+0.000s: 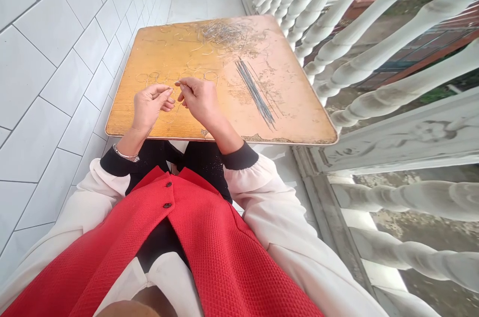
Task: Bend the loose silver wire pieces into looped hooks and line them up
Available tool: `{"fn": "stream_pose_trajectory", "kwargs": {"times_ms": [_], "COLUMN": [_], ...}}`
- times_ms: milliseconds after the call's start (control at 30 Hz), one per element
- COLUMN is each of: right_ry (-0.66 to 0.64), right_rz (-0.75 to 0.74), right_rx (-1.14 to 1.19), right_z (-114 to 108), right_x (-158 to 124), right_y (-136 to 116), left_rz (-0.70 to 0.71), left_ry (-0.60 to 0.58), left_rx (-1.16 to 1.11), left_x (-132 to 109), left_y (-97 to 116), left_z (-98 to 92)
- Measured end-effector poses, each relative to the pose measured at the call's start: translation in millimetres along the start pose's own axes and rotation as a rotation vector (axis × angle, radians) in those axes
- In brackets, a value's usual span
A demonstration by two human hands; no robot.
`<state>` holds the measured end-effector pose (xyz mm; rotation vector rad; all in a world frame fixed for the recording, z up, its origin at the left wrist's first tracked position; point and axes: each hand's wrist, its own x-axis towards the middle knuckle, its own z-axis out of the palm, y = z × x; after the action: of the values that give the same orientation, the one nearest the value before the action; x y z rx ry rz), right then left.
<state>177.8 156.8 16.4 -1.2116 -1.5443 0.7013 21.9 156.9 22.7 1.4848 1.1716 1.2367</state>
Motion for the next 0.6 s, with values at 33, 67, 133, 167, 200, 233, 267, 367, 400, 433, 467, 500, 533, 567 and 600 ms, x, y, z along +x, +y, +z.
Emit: {"fn": "stream_pose_trajectory", "kwargs": {"times_ms": [33, 67, 133, 167, 200, 233, 267, 367, 400, 433, 467, 500, 533, 567, 600], "right_ry": [0.000, -0.003, -0.020, -0.031, -0.043, -0.052, -0.054, -0.046, -0.046, -0.049, -0.054, -0.061, -0.068, -0.075, -0.083], "right_rz": [0.013, 0.027, 0.058, 0.073, 0.086, 0.096, 0.102, 0.104, 0.101, 0.099, 0.095, 0.093, 0.091, 0.092, 0.096], "right_rx": [0.026, 0.052, 0.095, 0.110, 0.120, 0.126, 0.127, 0.115, 0.104, 0.090, 0.074, 0.059, 0.049, 0.046, 0.053], "right_z": [0, 0, 0, -1, -1, -2, -2, -4, -4, -5, -7, -8, -9, -11, -12], "right_x": [1, 1, 3, 3, 3, 4, 4, 5, 5, 6, 6, 7, 7, 7, 6], "right_y": [0, 0, -1, -1, -2, -3, -3, -6, -6, -6, -6, -5, -4, -3, -1], "left_rz": [-0.016, -0.030, -0.047, -0.054, -0.060, -0.066, -0.070, -0.085, -0.091, -0.097, -0.101, -0.103, -0.102, -0.100, -0.098], "left_ry": [-0.007, -0.012, -0.023, -0.033, -0.045, -0.059, -0.076, -0.129, -0.139, -0.140, -0.131, -0.113, -0.089, -0.064, -0.041], "left_rx": [-0.021, -0.035, -0.046, -0.049, -0.054, -0.063, -0.071, -0.085, -0.085, -0.083, -0.080, -0.078, -0.077, -0.077, -0.077], "left_x": [0, -1, -1, -1, -2, -2, -2, -3, -3, -3, -2, -1, 0, 2, 3], "left_y": [-1, -2, -4, -5, -7, -8, -9, -9, -8, -7, -7, -6, -5, -5, -5], "left_z": [1.3, 2.2, 2.9, 2.7, 2.3, 1.7, 0.9, -2.3, -3.9, -5.9, -8.0, -10.4, -12.9, -15.2, -17.2]}}
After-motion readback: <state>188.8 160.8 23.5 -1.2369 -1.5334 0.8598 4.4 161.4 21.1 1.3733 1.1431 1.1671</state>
